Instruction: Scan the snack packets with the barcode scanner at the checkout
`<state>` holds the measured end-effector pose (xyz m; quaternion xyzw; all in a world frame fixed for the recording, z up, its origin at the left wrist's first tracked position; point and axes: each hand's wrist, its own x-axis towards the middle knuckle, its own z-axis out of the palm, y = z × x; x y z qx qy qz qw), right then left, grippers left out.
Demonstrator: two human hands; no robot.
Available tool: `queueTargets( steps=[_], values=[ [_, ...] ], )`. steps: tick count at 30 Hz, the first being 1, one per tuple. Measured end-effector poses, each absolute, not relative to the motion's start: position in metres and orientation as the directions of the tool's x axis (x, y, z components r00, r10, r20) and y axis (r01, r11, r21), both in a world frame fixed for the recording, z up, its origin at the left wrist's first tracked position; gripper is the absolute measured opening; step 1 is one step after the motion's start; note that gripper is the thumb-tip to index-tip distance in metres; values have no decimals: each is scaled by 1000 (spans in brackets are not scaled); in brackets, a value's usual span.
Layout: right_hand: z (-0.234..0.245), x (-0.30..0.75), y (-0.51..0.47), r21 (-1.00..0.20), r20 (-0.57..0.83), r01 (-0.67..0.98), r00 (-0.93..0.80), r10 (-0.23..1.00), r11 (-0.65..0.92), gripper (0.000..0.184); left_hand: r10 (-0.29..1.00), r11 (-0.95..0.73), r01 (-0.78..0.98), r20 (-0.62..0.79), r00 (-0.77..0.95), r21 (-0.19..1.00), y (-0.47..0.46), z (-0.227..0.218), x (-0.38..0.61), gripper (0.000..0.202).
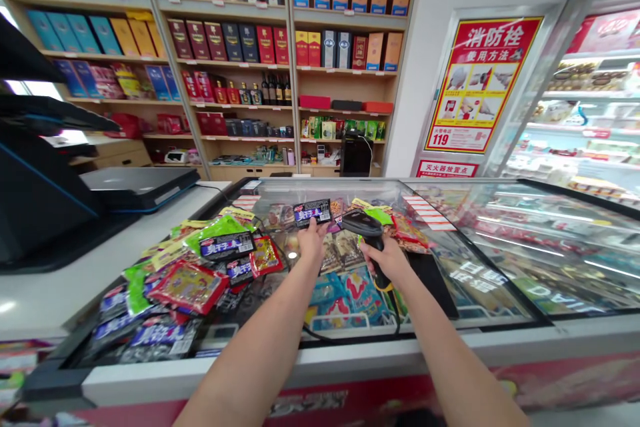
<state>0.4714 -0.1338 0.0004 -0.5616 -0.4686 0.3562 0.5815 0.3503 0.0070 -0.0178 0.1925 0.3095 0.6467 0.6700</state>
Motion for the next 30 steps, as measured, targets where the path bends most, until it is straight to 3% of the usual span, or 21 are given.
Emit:
queueTargets(
  steps=[4,10,20,30],
  values=[
    [-2,474,-129,-986,104,161,321,941,54,36,987,67,-748,-152,-45,660,8,-21,356,27],
    [0,469,-128,-977,138,198,286,948,82,31,991,75,-719,-130,-22,691,6,-22,358,23],
    [-7,469,-126,-989,128,112,351,928,95,36,992,106,-685,-128,19,720,-2,-2,347,22],
    [16,432,-115,-983,177,66,41,983,174,40,995,94,-445,-71,68,891,-16,16,246,17]
  ],
)
